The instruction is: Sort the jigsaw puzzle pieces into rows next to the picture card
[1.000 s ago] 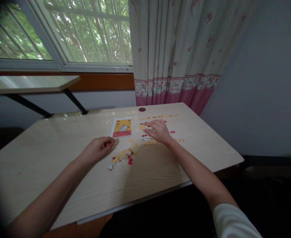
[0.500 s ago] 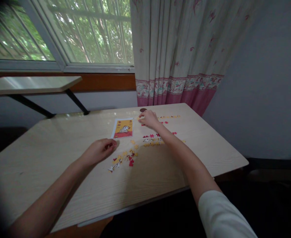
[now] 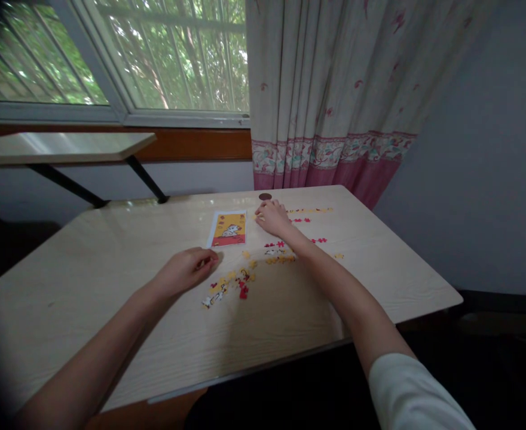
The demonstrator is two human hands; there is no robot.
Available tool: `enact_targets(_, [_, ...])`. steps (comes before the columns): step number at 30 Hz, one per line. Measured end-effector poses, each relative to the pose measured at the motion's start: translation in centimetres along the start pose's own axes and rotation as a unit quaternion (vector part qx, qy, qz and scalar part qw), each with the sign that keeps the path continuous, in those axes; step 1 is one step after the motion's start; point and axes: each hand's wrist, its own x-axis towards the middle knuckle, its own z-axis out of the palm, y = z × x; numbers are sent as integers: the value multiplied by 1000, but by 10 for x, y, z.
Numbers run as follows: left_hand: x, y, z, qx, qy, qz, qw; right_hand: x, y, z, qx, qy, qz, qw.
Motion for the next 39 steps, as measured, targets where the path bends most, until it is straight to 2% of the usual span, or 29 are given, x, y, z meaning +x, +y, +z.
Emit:
enact_targets(2, [1, 5, -2, -2, -9, 9, 1000, -16, -10, -9, 17, -11, -54, 998])
enact_targets(5, [2, 12, -3, -5, -23, 17, 1000, -43, -24, -22, 43, -89, -156, 983])
enact_targets(7, [3, 15, -2, 1, -29, 18, 999, -58, -31, -27, 49, -129, -178, 974])
enact_targets(13, [3, 16, 5, 0, -24, 30, 999, -77, -36, -24, 50, -164, -150, 974])
enact_targets(24, [4, 26, 8, 4, -26, 42, 999, -82, -39, -26, 107, -180, -140, 968])
enact_targets(39, [6, 31, 9, 3, -21, 48, 999, -82, -39, -26, 114, -194, -148, 963])
